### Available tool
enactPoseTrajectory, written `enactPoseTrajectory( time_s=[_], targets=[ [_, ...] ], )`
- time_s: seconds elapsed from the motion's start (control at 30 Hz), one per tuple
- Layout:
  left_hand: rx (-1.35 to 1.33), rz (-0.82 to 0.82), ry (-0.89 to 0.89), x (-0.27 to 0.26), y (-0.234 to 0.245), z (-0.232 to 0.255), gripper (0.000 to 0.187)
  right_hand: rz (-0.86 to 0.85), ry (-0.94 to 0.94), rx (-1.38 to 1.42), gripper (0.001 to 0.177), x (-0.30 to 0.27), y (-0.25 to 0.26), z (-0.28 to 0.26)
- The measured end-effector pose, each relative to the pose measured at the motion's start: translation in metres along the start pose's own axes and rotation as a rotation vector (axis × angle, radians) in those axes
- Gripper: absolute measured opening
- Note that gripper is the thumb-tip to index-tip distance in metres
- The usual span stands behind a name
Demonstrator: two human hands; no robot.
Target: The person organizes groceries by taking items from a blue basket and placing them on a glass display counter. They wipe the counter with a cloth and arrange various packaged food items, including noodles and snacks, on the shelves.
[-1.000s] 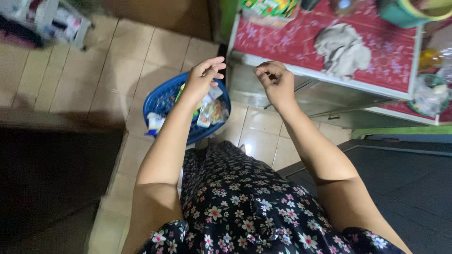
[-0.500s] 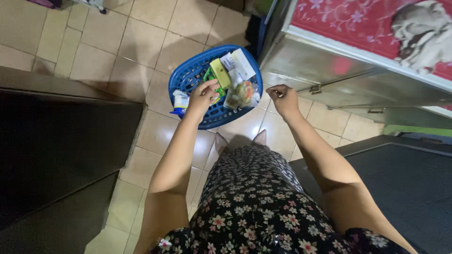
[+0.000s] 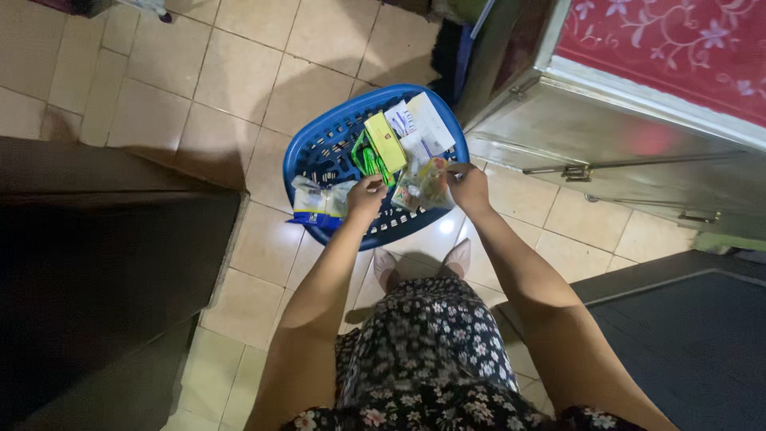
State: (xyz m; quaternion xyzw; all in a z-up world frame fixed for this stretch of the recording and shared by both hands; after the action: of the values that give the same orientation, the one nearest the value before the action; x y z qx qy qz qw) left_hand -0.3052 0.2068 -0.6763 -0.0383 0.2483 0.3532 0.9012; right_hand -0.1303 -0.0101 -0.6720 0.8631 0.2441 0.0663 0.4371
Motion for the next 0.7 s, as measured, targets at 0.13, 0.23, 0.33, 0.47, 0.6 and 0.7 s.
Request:
enactPoseTrajectory(
  time_s=[0.13,0.23,0.33,0.47,0.6,0.7],
  targets=[
    [0.370,0.102,-0.188,0.035,-0.026,-0.003,0.047,-0.018,-0.082,-0.078,0.026,0.029,-0.025,0.016],
    [0.501,0.186,-0.369,0.057,-0.042,0.009,0.063,-0.052,-0.047,-0.102,0.042,0.055,-0.045,0.021],
    [0.574,0.238,-0.354,0.070,-0.054,0.009,0.080,-0.009,-0.005,-0.129,0.054,0.072,-0.062,0.027],
    [0.635,0.322,0.075,0.075,-0.059,0.006,0.092,-0.079,-0.055,-0.275,0.061,0.085,-0.087,0.031],
    [0.778,0.369,0.073,0.075,-0.065,0.024,0.108,-0.110,-0.107,-0.341,0.072,0.094,-0.098,0.033],
    [0.784,0.370,0.123,0.080,-0.066,0.018,0.117,-0.088,-0.133,-0.348,0.074,0.099,-0.099,0.035]
  ],
)
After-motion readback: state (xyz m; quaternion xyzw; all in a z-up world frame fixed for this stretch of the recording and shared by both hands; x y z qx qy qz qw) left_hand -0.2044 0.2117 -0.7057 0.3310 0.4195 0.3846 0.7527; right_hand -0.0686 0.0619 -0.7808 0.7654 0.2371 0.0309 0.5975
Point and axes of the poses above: each hand's wrist, its own x-axis towards the middle knuckle, its own y-axis out of the back of the hand, z = x × y, the point moved 6 cm from there along x, towards the middle knuckle, and after that the axes turned 11 degrees about -x, right-handed, at the moved point
